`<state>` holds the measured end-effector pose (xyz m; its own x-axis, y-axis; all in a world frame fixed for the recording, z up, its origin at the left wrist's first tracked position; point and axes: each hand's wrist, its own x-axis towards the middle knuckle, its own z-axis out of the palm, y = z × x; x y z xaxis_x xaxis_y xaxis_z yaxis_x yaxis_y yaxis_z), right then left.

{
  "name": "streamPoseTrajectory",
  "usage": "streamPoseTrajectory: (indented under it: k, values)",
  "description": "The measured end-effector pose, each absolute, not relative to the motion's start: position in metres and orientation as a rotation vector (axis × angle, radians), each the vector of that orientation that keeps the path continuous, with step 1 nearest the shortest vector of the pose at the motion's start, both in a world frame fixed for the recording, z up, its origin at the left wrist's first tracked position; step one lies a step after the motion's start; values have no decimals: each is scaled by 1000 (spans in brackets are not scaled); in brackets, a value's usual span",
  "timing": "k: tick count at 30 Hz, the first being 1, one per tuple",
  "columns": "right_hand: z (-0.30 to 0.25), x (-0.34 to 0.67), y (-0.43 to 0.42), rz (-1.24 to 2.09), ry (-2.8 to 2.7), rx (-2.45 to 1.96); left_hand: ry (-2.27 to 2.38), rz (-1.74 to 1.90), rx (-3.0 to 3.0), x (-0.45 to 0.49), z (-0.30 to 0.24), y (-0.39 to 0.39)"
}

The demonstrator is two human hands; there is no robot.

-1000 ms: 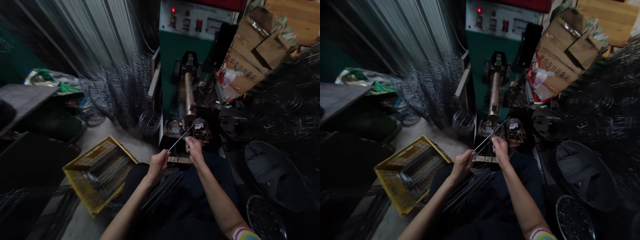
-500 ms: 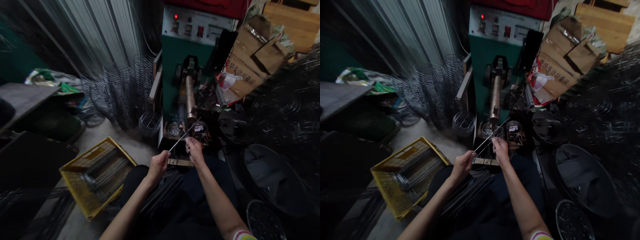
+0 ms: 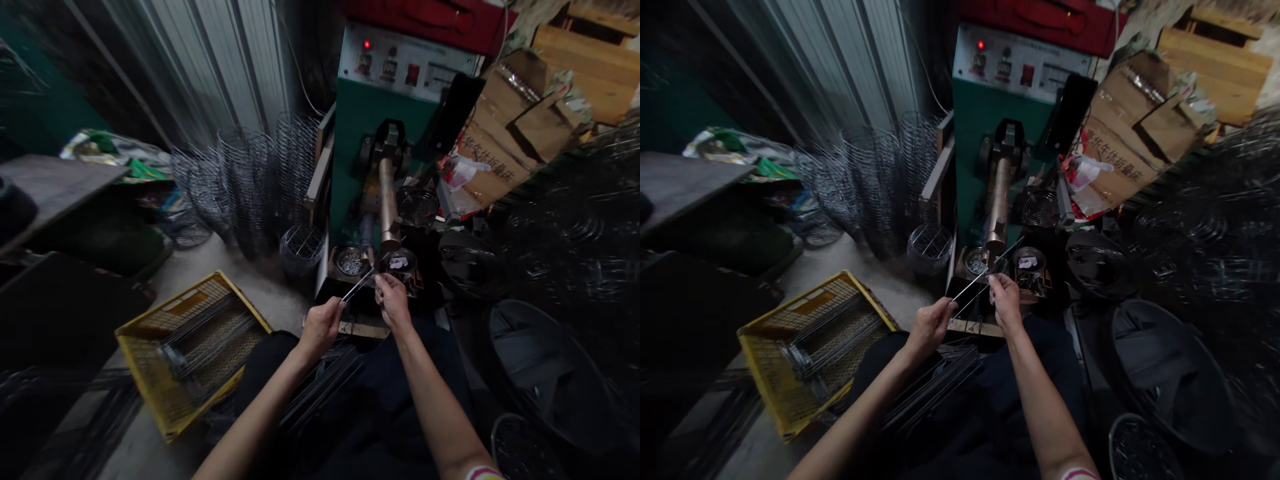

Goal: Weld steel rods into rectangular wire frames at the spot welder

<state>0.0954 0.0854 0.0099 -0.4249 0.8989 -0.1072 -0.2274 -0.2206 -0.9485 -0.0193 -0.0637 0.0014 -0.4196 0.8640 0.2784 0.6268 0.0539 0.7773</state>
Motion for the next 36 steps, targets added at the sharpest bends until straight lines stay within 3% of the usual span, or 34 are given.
streamPoseTrajectory:
  k: [36]
  values:
    - [7, 96, 115, 1635, -1236, -969, 2032, 1254, 1725, -46, 7, -25]
